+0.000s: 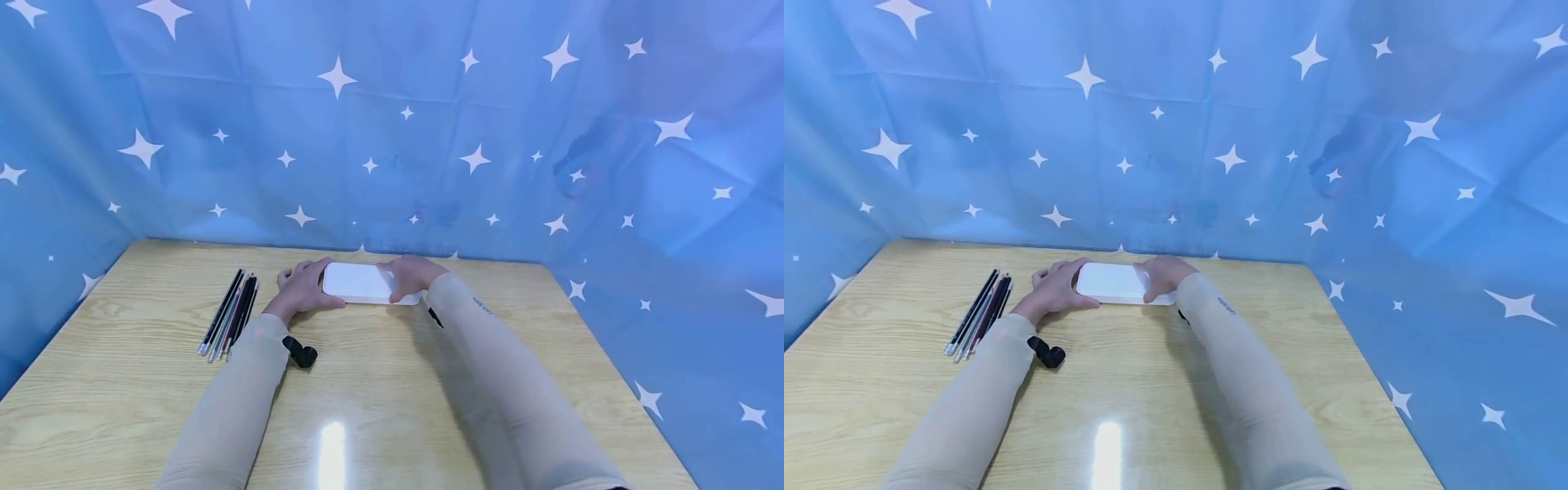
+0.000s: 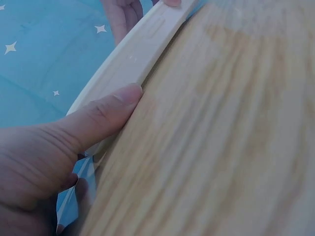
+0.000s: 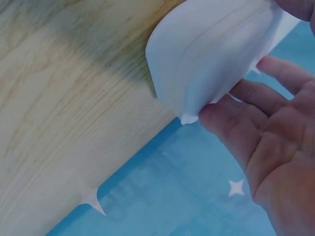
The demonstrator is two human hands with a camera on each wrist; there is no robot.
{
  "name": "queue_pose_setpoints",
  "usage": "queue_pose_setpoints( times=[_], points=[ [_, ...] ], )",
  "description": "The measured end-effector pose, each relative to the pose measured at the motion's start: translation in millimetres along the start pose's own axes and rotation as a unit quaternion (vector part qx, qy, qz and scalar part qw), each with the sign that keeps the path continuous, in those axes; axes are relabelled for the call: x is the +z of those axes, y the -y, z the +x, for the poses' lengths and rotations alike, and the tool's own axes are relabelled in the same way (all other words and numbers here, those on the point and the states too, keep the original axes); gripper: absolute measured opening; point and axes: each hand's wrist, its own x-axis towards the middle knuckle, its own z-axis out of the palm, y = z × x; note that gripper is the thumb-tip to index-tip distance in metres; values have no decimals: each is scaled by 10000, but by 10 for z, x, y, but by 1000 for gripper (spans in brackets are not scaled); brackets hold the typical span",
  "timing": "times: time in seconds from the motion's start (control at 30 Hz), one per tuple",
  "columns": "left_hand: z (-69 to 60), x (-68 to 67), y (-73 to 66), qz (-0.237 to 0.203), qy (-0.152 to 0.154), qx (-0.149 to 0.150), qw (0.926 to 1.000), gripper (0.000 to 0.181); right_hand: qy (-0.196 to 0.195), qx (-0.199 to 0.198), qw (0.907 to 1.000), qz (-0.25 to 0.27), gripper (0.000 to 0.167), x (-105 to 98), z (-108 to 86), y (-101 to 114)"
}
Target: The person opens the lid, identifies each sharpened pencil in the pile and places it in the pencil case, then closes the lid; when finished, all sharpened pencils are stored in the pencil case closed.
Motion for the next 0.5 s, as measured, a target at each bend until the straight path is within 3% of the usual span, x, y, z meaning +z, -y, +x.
queue_pose_setpoints(
  times=[0.37,0.5],
  points=[
    [8,-2,15,181,22,60,9998,109,156,-178,9996,-179,94,-74,31,-12],
    [-16,-9,8,186,-10,63,9998,108,276,-28,9994,-194,95,-86,34,13]
  ],
)
